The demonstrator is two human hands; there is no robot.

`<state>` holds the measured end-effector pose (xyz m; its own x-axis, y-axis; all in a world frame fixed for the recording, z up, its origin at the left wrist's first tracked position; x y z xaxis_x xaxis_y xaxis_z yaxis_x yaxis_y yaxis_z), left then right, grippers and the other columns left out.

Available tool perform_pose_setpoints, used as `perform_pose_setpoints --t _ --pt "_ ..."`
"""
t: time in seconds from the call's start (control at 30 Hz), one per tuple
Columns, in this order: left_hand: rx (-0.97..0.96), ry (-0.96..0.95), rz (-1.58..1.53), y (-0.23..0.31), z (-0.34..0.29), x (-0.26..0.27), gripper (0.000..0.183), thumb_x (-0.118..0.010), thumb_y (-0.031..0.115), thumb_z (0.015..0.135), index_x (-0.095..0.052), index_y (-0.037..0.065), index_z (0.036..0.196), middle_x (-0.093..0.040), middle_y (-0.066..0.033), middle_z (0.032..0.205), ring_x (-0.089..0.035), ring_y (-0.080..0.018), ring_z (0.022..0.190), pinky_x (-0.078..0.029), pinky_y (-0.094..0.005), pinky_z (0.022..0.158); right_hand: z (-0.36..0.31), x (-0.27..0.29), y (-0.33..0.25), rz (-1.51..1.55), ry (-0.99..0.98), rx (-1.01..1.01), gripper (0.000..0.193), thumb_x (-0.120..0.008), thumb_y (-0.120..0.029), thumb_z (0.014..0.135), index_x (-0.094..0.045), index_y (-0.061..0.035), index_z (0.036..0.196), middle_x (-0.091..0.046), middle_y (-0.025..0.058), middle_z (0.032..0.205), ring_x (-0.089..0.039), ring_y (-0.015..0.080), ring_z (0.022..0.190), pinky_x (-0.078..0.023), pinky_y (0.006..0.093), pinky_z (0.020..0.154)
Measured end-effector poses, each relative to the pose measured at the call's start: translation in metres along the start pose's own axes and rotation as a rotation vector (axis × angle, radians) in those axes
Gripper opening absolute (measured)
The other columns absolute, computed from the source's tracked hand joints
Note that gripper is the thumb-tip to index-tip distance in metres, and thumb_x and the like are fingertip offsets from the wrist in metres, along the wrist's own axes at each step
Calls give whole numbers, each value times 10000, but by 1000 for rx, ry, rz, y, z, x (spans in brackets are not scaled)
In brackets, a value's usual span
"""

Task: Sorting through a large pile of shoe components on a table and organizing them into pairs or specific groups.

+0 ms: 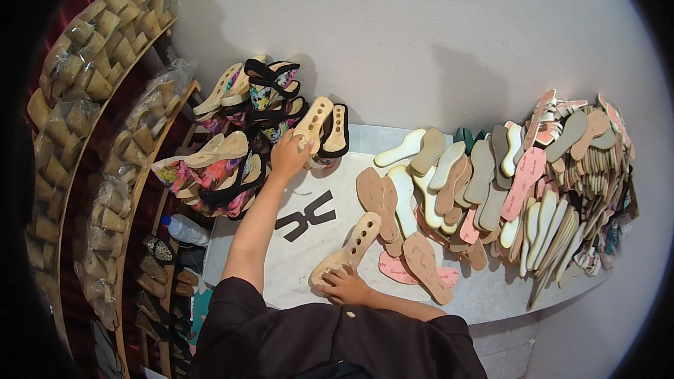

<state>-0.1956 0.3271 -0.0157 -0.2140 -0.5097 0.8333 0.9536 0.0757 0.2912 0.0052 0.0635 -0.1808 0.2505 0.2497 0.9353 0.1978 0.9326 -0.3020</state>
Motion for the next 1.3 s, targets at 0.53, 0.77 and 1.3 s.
perform_pose_setpoints --t 0.53,0.77,1.3 --pt "184 199 -1022 -49 7 50 291 -583 31 759 -618 -34 1040 -642 -110 1020 -597 -167 936 -448 -279 845 36 232 105 -279 686 -303 771 -723 -199 640 -395 -239 1336 -303 165 1386 -270 320 1317 -83 661 967" --pt "-25 -430 -1147 34 -17 93 291 -597 16 810 -570 -8 1099 -626 -116 1064 -589 -142 970 -475 -259 819 61 330 120 -234 398 -364 826 -768 -160 593 -400 -194 1332 -411 114 1329 -398 300 1234 -290 574 963" --pt "144 -509 -231 108 -260 -43 772 -725 336 703 -367 54 1327 -472 -173 1198 -461 -303 1127 -257 -595 943 18 268 170 -98 499 -497 677 -756 -109 543 -539 -128 1183 -569 96 1013 -533 302 962 -393 403 826"
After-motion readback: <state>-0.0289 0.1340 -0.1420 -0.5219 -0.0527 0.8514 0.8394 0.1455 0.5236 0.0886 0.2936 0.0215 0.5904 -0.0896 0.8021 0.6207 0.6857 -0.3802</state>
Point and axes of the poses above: each hand's wrist, its own z-axis towards the middle knuckle, its own x-axis out of the back of the hand, y = z × x, the point moved 10 cm from there along z, towards the middle knuckle
